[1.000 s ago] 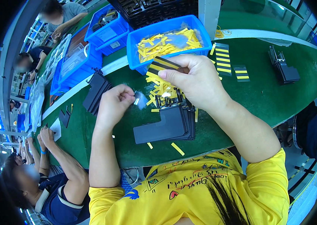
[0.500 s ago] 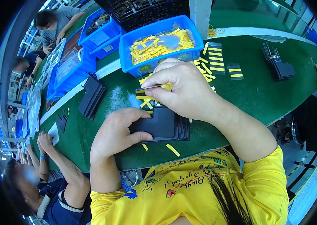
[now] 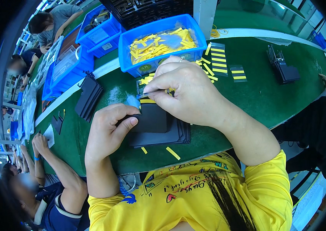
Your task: The recorder is applying yellow and black striped adhesive strips to L-shaped black plastic components at a factory workbench.
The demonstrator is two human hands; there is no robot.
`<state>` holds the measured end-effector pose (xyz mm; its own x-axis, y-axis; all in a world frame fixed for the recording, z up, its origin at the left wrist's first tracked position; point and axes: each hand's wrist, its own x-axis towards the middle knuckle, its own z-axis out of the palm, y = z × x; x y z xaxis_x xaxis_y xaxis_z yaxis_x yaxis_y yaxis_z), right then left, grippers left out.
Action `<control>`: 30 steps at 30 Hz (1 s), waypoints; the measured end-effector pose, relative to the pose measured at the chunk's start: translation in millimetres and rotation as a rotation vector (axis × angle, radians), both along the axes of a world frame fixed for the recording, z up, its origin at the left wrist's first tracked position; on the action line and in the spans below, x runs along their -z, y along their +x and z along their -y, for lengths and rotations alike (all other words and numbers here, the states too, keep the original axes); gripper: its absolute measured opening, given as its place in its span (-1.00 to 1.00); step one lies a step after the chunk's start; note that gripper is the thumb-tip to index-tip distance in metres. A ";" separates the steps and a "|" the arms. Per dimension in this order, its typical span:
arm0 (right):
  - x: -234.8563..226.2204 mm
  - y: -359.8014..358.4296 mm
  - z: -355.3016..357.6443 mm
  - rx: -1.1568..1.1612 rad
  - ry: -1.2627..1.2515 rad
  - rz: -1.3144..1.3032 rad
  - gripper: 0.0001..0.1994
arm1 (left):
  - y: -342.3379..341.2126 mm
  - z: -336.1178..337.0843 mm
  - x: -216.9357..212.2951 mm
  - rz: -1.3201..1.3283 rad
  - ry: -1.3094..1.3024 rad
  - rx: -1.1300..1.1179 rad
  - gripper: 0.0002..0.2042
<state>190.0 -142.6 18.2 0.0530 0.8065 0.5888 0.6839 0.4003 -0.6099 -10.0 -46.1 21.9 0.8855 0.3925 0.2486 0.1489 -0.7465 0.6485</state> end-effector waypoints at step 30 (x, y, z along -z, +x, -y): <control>-1.5 0.9 0.8 -0.001 -0.053 0.008 -0.93 | -0.4 2.4 -1.2 0.018 -0.027 -0.014 -0.90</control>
